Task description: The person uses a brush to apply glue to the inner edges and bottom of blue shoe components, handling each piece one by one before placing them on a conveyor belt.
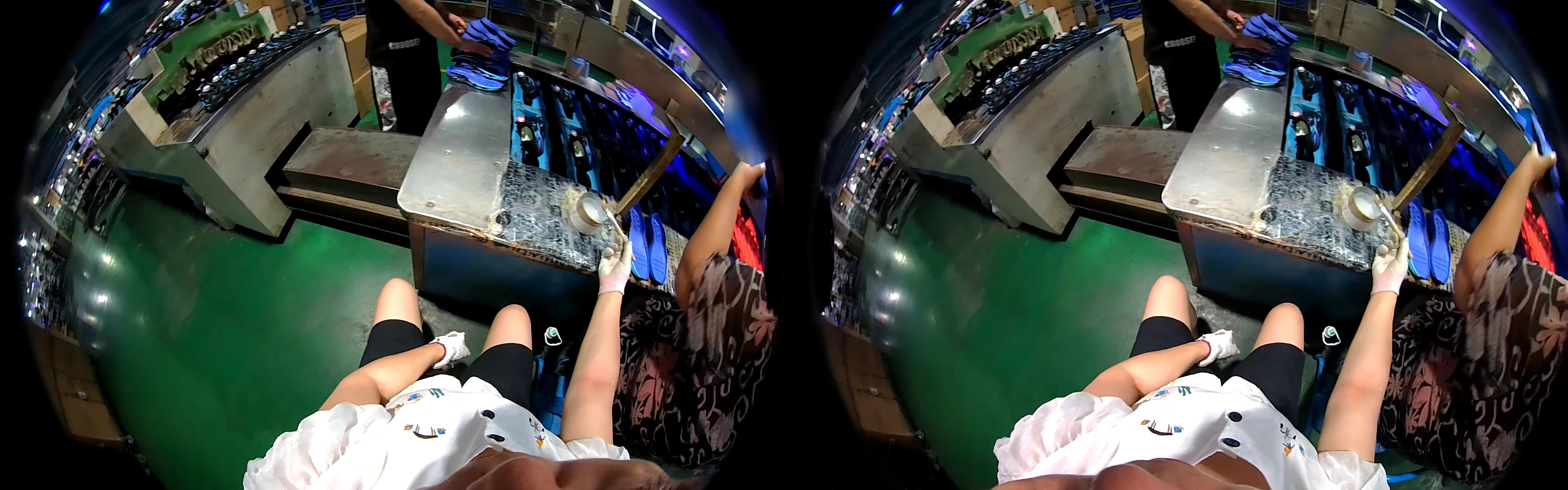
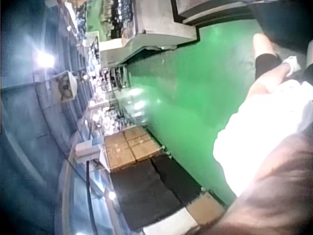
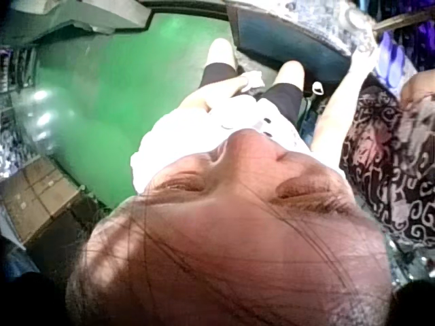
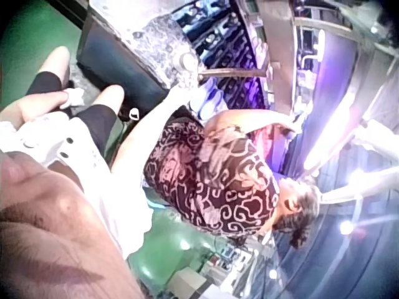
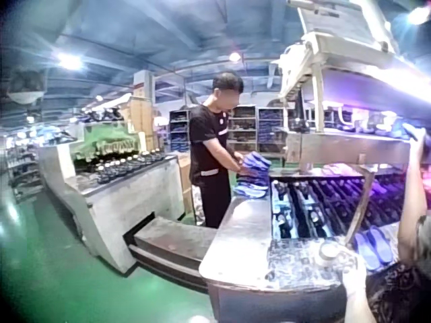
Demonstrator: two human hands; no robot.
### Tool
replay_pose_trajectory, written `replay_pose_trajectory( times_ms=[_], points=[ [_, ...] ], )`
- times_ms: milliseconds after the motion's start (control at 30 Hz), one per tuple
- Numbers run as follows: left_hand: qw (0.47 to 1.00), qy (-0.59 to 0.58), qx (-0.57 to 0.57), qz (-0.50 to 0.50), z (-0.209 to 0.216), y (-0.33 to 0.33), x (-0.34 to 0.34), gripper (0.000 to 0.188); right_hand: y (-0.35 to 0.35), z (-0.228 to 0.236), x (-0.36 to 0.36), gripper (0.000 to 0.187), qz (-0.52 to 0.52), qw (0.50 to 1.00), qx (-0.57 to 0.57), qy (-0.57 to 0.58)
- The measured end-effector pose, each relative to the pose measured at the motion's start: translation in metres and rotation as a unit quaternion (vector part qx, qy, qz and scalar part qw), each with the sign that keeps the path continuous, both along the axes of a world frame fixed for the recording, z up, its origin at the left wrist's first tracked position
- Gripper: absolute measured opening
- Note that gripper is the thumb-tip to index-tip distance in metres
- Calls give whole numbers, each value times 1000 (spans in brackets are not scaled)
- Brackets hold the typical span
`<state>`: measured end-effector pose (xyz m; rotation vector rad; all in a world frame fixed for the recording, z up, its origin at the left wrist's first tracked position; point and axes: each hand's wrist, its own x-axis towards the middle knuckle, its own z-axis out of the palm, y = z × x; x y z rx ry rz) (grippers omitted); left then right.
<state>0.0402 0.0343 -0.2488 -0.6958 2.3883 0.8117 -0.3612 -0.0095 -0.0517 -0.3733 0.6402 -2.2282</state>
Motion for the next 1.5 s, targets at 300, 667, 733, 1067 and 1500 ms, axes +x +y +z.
replay_pose_trajectory(
  times_ms=[300,667,733,1067,1500],
  points=[
    [999,-10,-7,41,-11,7,4,32,1,-2,2,24,1,1000,-2,-4],
    [961,39,-143,-234,7,4,3,24,-8,1,11,20,-27,999,21,18],
    [980,40,-76,-177,-9,1,7,24,-6,5,16,20,-31,999,21,19],
    [962,135,133,197,-45,7,16,32,-3,18,27,19,-21,999,20,-39],
    [751,577,-220,236,189,-58,-6,14,6,7,15,21,-17,1000,-14,-11]
  ],
)
